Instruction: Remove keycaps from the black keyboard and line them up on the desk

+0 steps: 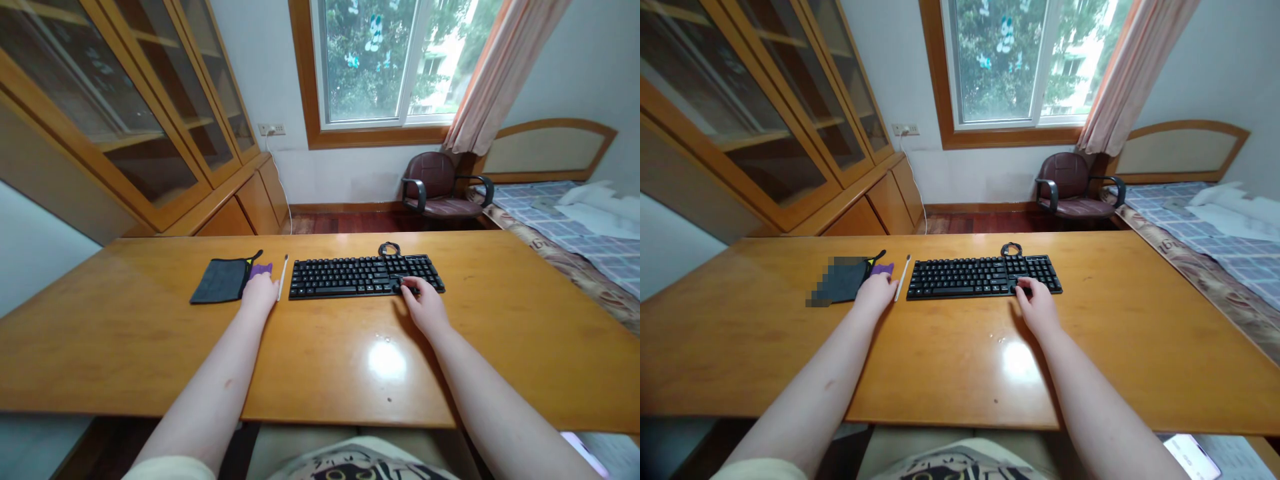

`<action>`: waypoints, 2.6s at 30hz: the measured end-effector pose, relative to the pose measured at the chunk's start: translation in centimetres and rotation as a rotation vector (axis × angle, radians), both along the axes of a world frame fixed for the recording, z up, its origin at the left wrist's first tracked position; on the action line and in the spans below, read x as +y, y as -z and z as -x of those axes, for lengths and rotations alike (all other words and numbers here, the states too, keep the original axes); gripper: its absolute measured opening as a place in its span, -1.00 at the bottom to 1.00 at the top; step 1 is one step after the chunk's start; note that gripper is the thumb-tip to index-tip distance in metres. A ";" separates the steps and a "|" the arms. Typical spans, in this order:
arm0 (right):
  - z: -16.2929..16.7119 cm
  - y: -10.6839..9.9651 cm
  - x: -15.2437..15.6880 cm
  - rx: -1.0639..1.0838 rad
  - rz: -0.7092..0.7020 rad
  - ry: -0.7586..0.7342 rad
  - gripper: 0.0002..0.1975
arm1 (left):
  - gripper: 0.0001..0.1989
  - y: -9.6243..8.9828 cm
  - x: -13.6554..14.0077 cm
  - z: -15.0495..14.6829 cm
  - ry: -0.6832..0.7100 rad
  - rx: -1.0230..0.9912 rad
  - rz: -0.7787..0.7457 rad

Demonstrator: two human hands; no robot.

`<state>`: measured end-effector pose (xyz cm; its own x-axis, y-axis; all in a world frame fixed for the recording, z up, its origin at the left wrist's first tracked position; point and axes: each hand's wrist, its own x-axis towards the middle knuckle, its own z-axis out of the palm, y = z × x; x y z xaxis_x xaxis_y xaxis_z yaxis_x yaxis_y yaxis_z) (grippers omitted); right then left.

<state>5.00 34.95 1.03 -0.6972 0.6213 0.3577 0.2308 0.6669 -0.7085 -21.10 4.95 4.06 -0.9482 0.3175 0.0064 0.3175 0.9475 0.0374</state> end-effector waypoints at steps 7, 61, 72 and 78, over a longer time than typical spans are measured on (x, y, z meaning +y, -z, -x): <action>-0.1 0.0 0.1 0.001 0.004 0.014 -0.71 | -0.69 1.5 1.7 -1.0 0.004 0.106 0.066; -0.1 0.1 0.2 0.009 0.021 0.018 -0.71 | -0.30 0.9 -11.9 4.1 -0.829 0.055 -0.282; -0.1 -0.3 -0.1 0.008 0.019 0.016 -0.69 | -0.67 -0.3 -9.0 1.9 -0.558 0.485 -1.102; -0.1 -0.2 0.0 0.001 0.033 0.009 -0.70 | -0.55 -3.9 -7.2 -4.1 -0.539 0.416 -1.375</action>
